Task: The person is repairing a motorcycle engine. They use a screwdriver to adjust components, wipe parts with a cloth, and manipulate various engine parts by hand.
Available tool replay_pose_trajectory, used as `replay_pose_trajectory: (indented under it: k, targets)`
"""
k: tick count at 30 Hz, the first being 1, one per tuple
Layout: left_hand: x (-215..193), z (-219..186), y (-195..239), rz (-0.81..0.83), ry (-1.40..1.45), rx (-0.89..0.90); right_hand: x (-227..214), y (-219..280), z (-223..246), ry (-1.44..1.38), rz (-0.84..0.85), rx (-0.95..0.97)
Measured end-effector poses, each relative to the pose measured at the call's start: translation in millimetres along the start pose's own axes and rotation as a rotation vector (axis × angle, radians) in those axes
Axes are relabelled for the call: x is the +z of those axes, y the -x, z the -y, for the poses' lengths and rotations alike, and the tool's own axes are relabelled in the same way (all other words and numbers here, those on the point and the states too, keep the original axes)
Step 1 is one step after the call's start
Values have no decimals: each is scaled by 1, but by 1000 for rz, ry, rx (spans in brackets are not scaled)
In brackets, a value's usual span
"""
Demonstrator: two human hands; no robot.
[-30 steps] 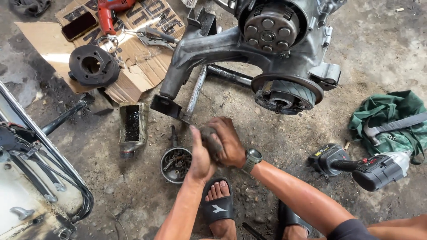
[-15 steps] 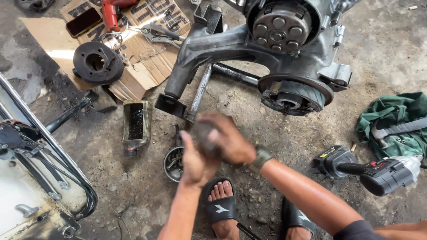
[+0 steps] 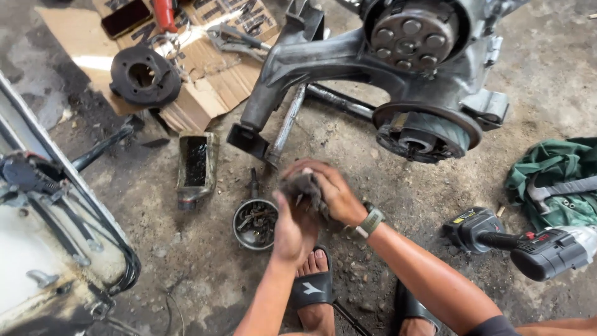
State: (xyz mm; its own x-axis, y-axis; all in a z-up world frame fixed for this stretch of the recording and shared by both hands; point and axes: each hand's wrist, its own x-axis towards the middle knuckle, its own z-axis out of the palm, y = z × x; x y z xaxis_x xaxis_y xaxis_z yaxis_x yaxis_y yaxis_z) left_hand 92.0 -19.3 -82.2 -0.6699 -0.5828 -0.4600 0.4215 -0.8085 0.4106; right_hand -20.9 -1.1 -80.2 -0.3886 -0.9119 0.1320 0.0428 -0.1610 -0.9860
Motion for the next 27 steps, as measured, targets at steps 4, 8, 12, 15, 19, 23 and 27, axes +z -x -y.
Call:
replay_pose_trajectory:
  k: [4,8,12,15,19,23,27]
  targets:
    - [-6,-13,-23,-227,-108,7,38,20,6,-27,80,-64]
    - [-15,-32,-45,-560,-257,4,42,26,12,-30,133,312]
    - [-20,-37,-48,-573,-150,56,55,29,52,62,337,400]
    - [-43,-58,-48,-451,-134,98,41,29,20,86,413,216]
    - [-12,-58,-30,-353,-245,80,25,21,-4,881,331,-202]
    - [-29,-41,-21,-374,-859,172,43,36,-23,1283,320,-590]
    - [-35,-53,-17,-402,-1176,248,35,36,-49,1093,421,-607]
